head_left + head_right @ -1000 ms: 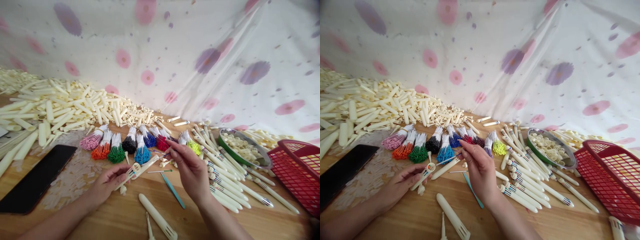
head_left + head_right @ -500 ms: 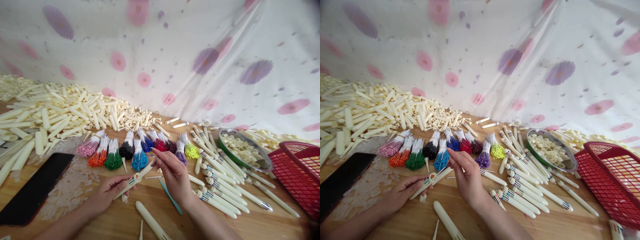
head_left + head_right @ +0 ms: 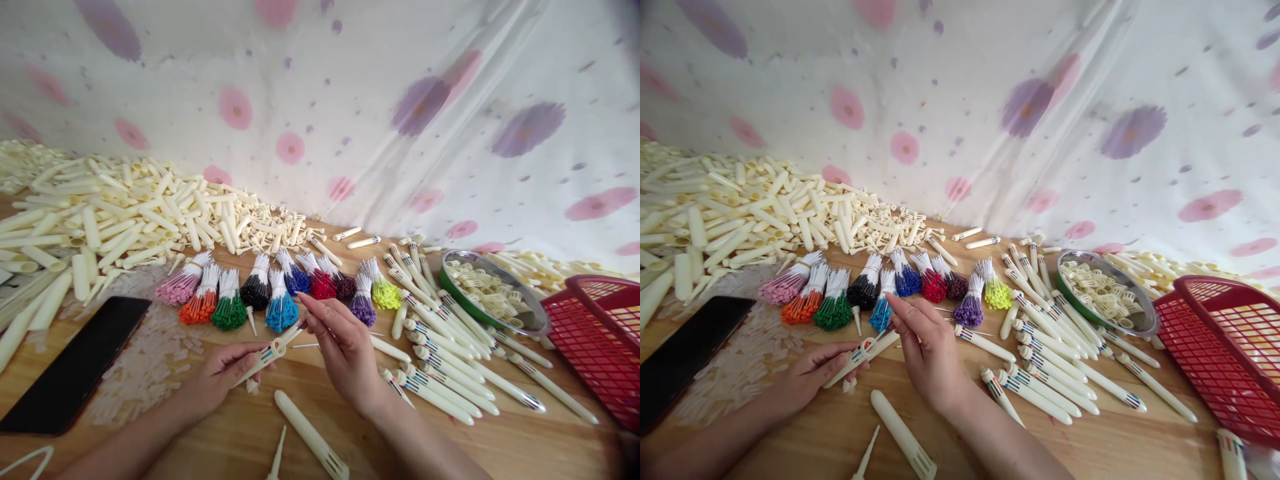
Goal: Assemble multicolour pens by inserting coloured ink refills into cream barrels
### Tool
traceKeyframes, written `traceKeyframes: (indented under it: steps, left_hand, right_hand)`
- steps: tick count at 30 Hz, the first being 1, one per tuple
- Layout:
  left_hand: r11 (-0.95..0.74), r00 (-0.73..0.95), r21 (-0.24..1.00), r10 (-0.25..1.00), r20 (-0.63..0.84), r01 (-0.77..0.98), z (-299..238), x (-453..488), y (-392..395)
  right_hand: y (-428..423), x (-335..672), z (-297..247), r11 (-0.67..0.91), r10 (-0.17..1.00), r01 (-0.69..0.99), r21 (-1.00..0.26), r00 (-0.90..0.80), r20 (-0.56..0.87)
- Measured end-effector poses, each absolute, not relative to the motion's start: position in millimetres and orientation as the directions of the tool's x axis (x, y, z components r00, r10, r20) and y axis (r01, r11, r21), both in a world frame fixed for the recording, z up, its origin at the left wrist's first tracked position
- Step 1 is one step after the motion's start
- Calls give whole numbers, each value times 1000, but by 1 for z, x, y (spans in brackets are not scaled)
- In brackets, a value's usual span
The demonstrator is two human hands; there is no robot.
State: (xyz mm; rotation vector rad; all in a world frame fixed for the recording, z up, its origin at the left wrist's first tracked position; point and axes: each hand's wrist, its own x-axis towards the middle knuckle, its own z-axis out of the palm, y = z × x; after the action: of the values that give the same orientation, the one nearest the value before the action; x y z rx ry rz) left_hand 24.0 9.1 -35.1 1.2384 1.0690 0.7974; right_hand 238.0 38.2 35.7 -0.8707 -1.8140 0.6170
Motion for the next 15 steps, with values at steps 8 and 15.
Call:
traceKeyframes:
  steps: [8,15]
  left_hand:
    - [236,326,972,919,-220,-11,-39,24,10]
    - [238,319,971,923,-217,-25,-37,25,10]
  right_hand:
    - [37,236,36,600,799,302,-741,-262,541]
    - [36,233,33,576,817,269,-772,-231,529]
